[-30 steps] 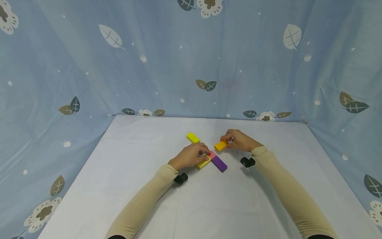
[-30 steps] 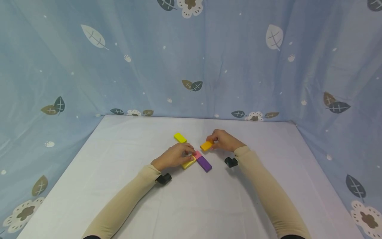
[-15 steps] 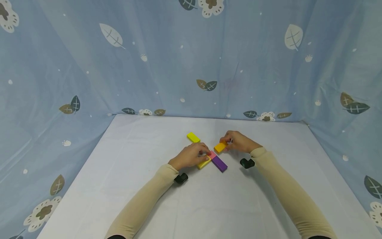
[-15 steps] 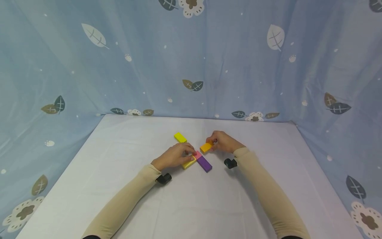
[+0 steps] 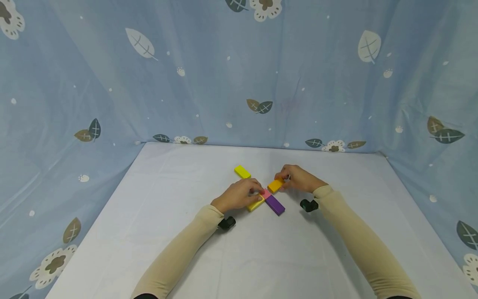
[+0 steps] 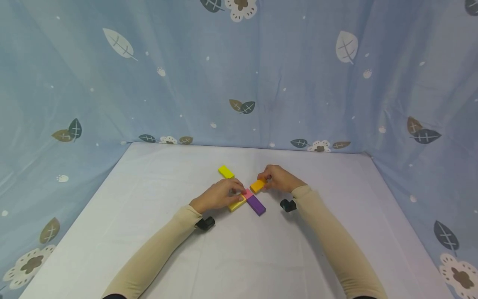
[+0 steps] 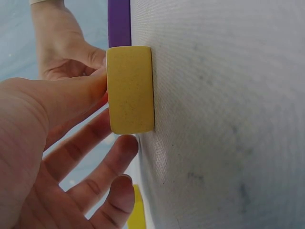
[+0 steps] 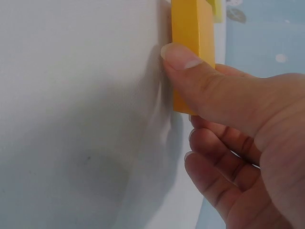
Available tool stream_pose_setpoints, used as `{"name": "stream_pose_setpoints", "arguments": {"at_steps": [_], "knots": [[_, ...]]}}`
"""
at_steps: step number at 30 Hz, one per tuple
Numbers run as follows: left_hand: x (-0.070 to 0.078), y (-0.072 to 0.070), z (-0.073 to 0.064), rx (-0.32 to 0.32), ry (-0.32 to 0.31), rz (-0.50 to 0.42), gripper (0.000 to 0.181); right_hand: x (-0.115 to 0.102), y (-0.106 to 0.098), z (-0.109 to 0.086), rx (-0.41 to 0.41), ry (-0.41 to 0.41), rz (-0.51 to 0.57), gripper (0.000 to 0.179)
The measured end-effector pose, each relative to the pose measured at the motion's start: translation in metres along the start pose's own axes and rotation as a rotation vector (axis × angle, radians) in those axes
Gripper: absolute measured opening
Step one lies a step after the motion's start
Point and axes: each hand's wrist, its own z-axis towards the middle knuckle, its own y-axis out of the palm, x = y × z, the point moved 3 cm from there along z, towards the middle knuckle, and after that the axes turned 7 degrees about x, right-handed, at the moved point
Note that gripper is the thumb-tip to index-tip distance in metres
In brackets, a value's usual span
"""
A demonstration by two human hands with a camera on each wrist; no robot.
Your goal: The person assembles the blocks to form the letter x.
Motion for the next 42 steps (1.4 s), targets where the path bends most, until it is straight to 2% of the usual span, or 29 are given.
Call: {"name": "stream_pose_setpoints", "arguments": {"at_steps": [16, 28, 42], "knots": [[0.0020, 0.0001, -0.0015, -0.013, -0.007, -0.008, 0.023, 0.0016, 0.0063, 0.0005, -0.020, 0.001, -0.003, 0.029], [0.0010, -0.0003, -0.0025, -0.008, -0.025, -0.009, 0.024, -0.0009, 0.0067, 0.0014, -0.034, 0.008, -0.003, 0.030], [0.0020, -0.0018, 0.0000, -0.008, -0.015, -0.005, 0.024, 0.0009, 0.0043, 0.0036, -0.045, 0.012, -0.027, 0.031]]}}
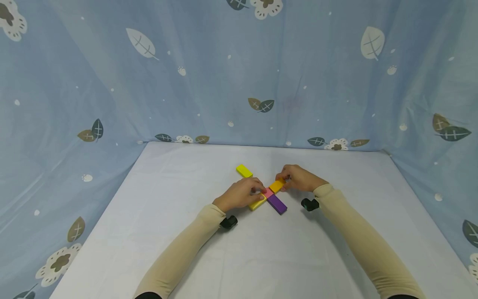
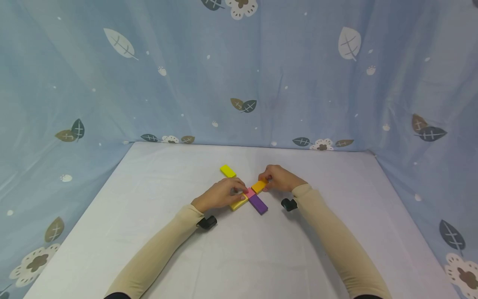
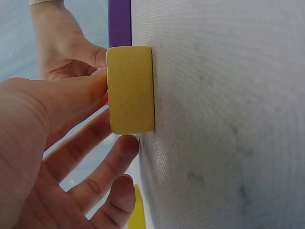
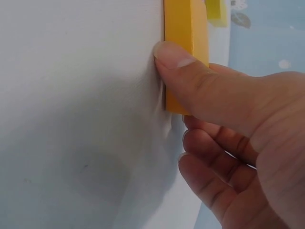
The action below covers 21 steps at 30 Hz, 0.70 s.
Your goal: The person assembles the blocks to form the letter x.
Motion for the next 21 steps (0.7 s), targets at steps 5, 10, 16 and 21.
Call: {"name": "stream_pose_setpoints", "arguments": {"at_steps": [5, 10, 16, 21], "knots": [[0.0002, 0.0004, 0.0000, -0.004, -0.012, -0.003, 0.024, 0.0003, 0.0003, 0.0014, -0.013, 0.011, 0.006, 0.032], [-0.0003, 0.0008, 0.0000, -0.001, -0.007, -0.003, 0.024, -0.0009, 0.0003, 0.0016, -0.018, 0.009, 0.004, 0.032], [-0.0002, 0.0010, 0.0001, 0.001, -0.005, 0.000, 0.025, -0.0024, -0.0003, 0.0012, -0.019, -0.002, 0.001, 0.031], [0.0006, 0.0003, 0.0000, 0.005, -0.004, -0.007, 0.025, -0.0029, -0.0007, 0.0014, -0.019, -0.003, -0.002, 0.031]]}}
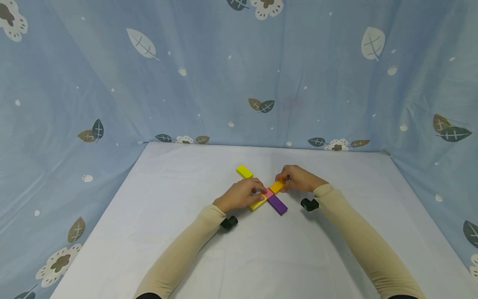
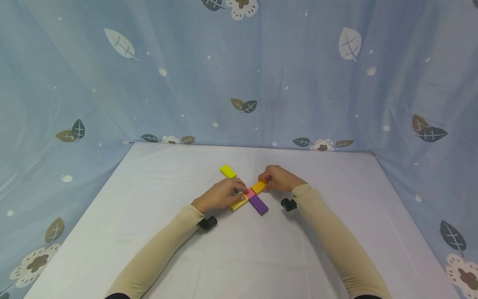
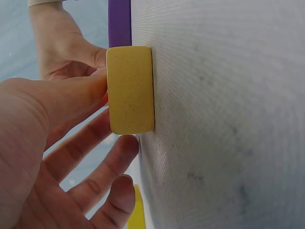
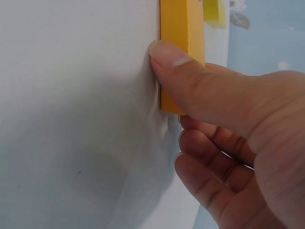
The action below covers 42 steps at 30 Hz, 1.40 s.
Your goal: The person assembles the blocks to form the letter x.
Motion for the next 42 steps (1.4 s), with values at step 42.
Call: {"name": "stream_pose_setpoints", "arguments": {"at_steps": [42], "knots": [[0.0011, -0.0009, -0.0008, 0.003, -0.003, 0.009, 0.025, -0.0033, 0.0009, 0.0015, -0.012, -0.009, -0.049, 0.032]]}}
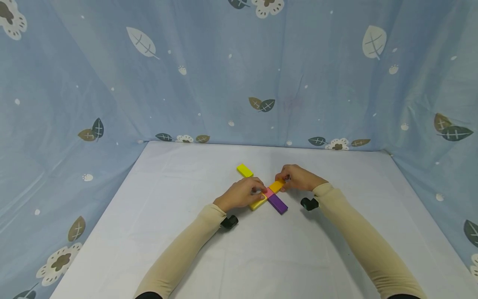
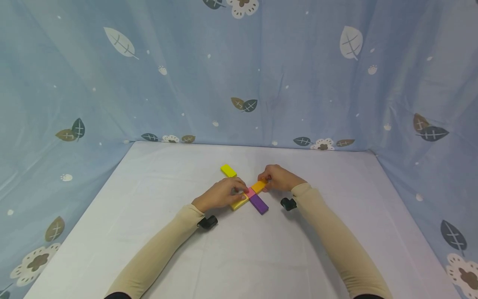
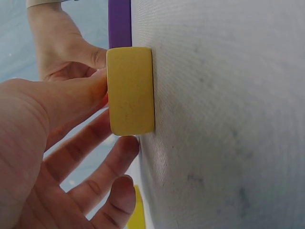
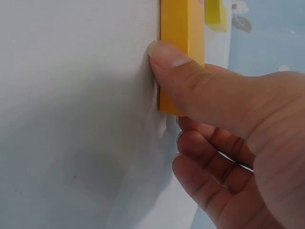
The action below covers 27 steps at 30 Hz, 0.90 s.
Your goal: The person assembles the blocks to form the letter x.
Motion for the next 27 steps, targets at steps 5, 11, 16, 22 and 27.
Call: {"name": "stream_pose_setpoints", "arguments": {"at_steps": [5, 11, 16, 22, 27], "knots": [[-0.0009, 0.0007, 0.0005, 0.003, 0.004, -0.001, 0.025, -0.0002, 0.0001, 0.0006, -0.005, 0.007, 0.003, 0.033], [0.0003, -0.0002, 0.0006, 0.002, 0.008, -0.001, 0.024, 0.0019, 0.0005, 0.0021, -0.002, -0.007, 0.004, 0.030], [0.0002, -0.0003, 0.0003, 0.002, 0.005, -0.010, 0.024, 0.0019, 0.0006, 0.0021, -0.004, 0.000, 0.009, 0.030], [-0.0014, 0.0011, 0.0010, 0.006, 0.004, -0.002, 0.023, -0.0007, -0.0006, 0.0010, 0.001, -0.001, 0.001, 0.030], [-0.0014, 0.0014, 0.0012, 0.002, -0.005, 0.001, 0.023, -0.0023, -0.0016, -0.0001, -0.001, 0.002, -0.004, 0.032]]}}
